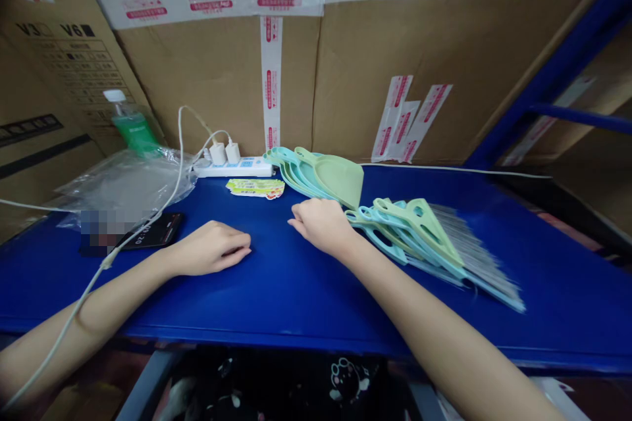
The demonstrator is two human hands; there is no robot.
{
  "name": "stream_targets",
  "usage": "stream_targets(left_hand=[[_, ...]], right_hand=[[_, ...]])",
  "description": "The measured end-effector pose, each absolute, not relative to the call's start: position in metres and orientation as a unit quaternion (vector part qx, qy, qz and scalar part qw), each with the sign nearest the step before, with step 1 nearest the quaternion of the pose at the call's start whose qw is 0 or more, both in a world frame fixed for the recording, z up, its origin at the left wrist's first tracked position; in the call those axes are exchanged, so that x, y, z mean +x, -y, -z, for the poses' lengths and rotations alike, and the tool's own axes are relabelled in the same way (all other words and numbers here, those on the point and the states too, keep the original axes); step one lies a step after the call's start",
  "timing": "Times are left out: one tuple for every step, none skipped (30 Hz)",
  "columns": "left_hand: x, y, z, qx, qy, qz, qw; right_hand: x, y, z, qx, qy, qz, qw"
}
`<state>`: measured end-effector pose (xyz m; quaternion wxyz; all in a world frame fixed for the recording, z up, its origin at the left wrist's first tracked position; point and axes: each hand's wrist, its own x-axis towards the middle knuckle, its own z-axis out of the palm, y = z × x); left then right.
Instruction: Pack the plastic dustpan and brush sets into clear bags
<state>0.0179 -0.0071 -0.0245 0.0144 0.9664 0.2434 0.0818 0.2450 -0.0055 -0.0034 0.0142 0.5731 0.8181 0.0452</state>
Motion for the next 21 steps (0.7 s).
stream_targets(left_hand=[[0.0181,0.0069,0.0244,0.966,-0.243,-0.083,0.016],[0.0183,0.0067,0.0244,0.966,-0.242,-0.083,0.018],[0.0184,0.0066,0.0245,0.966,-0.242,-0.084,0.019],[0.0184,0.0066,0.0247,0.966,-0.242,-0.084,0.021],[0.0184,0.0066,0.0248,0.966,-0.242,-0.085,0.022],[0.0183,0.0067,0.0249,0.966,-0.243,-0.085,0.022],[0.0181,0.0068,0.0250,0.966,-0.243,-0.087,0.023],[0.0180,0.0069,0.0251,0.966,-0.243,-0.088,0.023],[0.0179,0.0070,0.0251,0.966,-0.242,-0.089,0.023],[0.0177,0.0071,0.0251,0.966,-0.241,-0.090,0.024],[0.0176,0.0071,0.0250,0.966,-0.240,-0.090,0.024],[0.0176,0.0071,0.0250,0.966,-0.239,-0.091,0.024],[0.0176,0.0071,0.0249,0.966,-0.239,-0.092,0.024],[0.0176,0.0071,0.0249,0.966,-0.240,-0.093,0.025],[0.0176,0.0071,0.0248,0.966,-0.240,-0.092,0.025],[0.0177,0.0071,0.0247,0.966,-0.241,-0.091,0.026],[0.0177,0.0072,0.0247,0.966,-0.243,-0.089,0.026],[0.0177,0.0072,0.0247,0.966,-0.243,-0.088,0.026],[0.0177,0.0073,0.0247,0.966,-0.244,-0.086,0.025],[0.0176,0.0074,0.0248,0.966,-0.243,-0.086,0.024],[0.0175,0.0074,0.0249,0.966,-0.243,-0.086,0.023]], right_hand=[[0.2444,0.0061,0.0028,0.573,-0.818,-0.048,0.019],[0.2441,0.0065,0.0025,0.572,-0.818,-0.050,0.024],[0.2439,0.0068,0.0023,0.571,-0.819,-0.051,0.030],[0.2439,0.0070,0.0025,0.570,-0.819,-0.052,0.036],[0.2441,0.0070,0.0029,0.569,-0.819,-0.053,0.043],[0.2444,0.0068,0.0036,0.568,-0.819,-0.054,0.049],[0.2448,0.0064,0.0045,0.567,-0.820,-0.055,0.056],[0.2451,0.0060,0.0054,0.565,-0.821,-0.055,0.062],[0.2454,0.0055,0.0064,0.564,-0.821,-0.056,0.068],[0.2455,0.0051,0.0072,0.562,-0.822,-0.056,0.074],[0.2456,0.0047,0.0079,0.561,-0.822,-0.057,0.078],[0.2455,0.0044,0.0084,0.561,-0.822,-0.058,0.081],[0.2455,0.0042,0.0087,0.560,-0.822,-0.057,0.084],[0.2454,0.0041,0.0089,0.560,-0.822,-0.057,0.085],[0.2453,0.0040,0.0090,0.559,-0.823,-0.057,0.086],[0.2454,0.0040,0.0091,0.559,-0.823,-0.056,0.087],[0.2454,0.0041,0.0092,0.559,-0.823,-0.056,0.089],[0.2456,0.0041,0.0093,0.558,-0.823,-0.055,0.091],[0.2457,0.0043,0.0095,0.558,-0.823,-0.055,0.092],[0.2459,0.0044,0.0095,0.558,-0.823,-0.055,0.094],[0.2460,0.0046,0.0096,0.558,-0.823,-0.055,0.096]])
